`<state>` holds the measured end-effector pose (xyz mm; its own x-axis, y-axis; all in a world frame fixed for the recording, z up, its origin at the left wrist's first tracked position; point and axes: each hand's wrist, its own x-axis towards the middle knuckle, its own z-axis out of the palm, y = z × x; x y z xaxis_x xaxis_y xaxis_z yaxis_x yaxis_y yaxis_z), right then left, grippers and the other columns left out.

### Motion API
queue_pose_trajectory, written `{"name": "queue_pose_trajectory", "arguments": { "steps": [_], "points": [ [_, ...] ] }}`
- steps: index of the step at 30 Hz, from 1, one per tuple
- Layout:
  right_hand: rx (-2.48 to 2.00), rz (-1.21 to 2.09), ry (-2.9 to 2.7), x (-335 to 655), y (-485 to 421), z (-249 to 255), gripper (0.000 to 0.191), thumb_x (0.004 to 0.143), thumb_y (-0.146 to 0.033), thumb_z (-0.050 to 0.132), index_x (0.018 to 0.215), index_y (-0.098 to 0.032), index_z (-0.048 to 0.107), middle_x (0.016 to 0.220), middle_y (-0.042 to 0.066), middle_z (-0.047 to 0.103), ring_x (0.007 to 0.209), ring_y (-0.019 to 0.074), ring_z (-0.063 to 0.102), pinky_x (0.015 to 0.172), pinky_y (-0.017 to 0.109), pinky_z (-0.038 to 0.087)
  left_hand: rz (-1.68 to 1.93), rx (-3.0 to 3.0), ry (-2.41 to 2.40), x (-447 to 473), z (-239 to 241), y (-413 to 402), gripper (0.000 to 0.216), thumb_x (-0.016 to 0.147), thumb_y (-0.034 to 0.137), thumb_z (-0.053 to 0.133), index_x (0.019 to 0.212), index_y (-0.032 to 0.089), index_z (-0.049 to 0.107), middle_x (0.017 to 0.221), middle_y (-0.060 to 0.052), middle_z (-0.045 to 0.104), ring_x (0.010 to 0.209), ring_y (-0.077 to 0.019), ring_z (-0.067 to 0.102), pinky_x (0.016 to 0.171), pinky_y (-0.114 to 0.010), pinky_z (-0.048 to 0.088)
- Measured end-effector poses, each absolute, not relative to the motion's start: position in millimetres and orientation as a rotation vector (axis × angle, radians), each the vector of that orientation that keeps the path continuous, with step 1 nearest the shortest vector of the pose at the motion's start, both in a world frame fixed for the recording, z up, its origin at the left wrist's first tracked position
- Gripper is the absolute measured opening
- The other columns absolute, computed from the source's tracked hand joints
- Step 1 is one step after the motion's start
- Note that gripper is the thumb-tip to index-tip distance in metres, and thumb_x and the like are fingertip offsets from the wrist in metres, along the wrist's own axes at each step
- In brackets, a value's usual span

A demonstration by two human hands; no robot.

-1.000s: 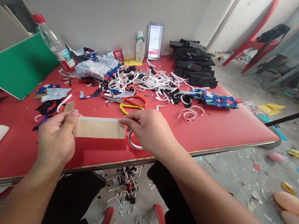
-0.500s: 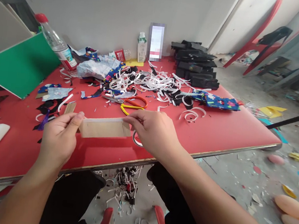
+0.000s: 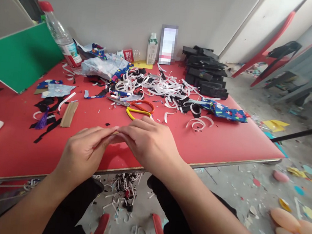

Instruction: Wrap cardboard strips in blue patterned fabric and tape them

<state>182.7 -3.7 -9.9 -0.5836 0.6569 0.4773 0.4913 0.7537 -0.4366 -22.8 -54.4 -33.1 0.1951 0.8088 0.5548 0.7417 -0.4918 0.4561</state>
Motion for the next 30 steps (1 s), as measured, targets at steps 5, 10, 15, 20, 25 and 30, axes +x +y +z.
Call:
{"name": "queue_pose_trajectory", "arguments": {
  "steps": [5, 10, 15, 20, 25, 30],
  "points": [
    [-0.907, 0.384, -2.244, 184, -5, -8, 0.018, 0.103, -0.029, 0.068, 0.098, -0.017, 0.079, 0.089, 0.007, 0.079, 0.084, 0.0210, 0.071, 0.075, 0.033, 0.053, 1.175, 2.353, 1.544, -22, -28, -57, 0.017, 0.106, 0.025, 0.057, 0.104, 0.019, 0.074, 0.087, -0.005, 0.079, 0.074, -0.0196, 0.071, 0.070, -0.033, 0.047],
    [-0.863, 0.422, -2.262, 183, -8, -3, 0.015, 0.104, -0.025, 0.066, 0.101, -0.015, 0.076, 0.090, 0.007, 0.077, 0.083, 0.0190, 0.070, 0.074, 0.030, 0.049, 1.159, 2.365, 1.551, -21, -24, -58, 0.017, 0.107, 0.023, 0.055, 0.097, 0.019, 0.069, 0.082, -0.003, 0.075, 0.070, -0.0180, 0.064, 0.068, -0.033, 0.042],
    [-0.806, 0.541, -2.206, 182, -9, -3, 0.012, 0.104, -0.023, 0.065, 0.100, -0.017, 0.075, 0.086, 0.003, 0.075, 0.079, 0.0151, 0.066, 0.070, 0.027, 0.048, 1.166, 2.409, 1.565, -23, -20, -61, 0.019, 0.107, 0.023, 0.055, 0.090, 0.020, 0.062, 0.074, 0.000, 0.066, 0.066, -0.0176, 0.055, 0.067, -0.034, 0.036],
    [-0.861, 0.820, -2.142, 181, -8, -5, 0.012, 0.104, -0.024, 0.066, 0.096, -0.020, 0.073, 0.084, -0.002, 0.072, 0.072, 0.0099, 0.062, 0.063, 0.022, 0.046, 1.152, 2.400, 1.503, -24, -19, -62, 0.022, 0.109, 0.020, 0.048, 0.090, 0.019, 0.059, 0.074, 0.000, 0.060, 0.067, -0.0176, 0.050, 0.067, -0.035, 0.036],
    [-0.864, 0.768, -2.152, 182, -9, -5, 0.009, 0.102, -0.024, 0.067, 0.096, -0.020, 0.072, 0.084, -0.002, 0.072, 0.075, 0.0111, 0.065, 0.064, 0.022, 0.046, 1.113, 2.391, 1.512, -23, -20, -60, 0.021, 0.108, 0.021, 0.050, 0.090, 0.019, 0.060, 0.075, 0.000, 0.061, 0.068, -0.0183, 0.051, 0.067, -0.035, 0.036],
    [-0.831, 0.541, -2.190, 180, -11, -8, 0.011, 0.102, -0.025, 0.067, 0.095, -0.017, 0.071, 0.087, 0.004, 0.074, 0.080, 0.0164, 0.069, 0.070, 0.028, 0.051, 1.068, 2.430, 1.593, -22, -21, -60, 0.022, 0.108, 0.021, 0.050, 0.091, 0.019, 0.064, 0.075, -0.001, 0.066, 0.069, -0.0206, 0.053, 0.066, -0.036, 0.035]
  ]
}}
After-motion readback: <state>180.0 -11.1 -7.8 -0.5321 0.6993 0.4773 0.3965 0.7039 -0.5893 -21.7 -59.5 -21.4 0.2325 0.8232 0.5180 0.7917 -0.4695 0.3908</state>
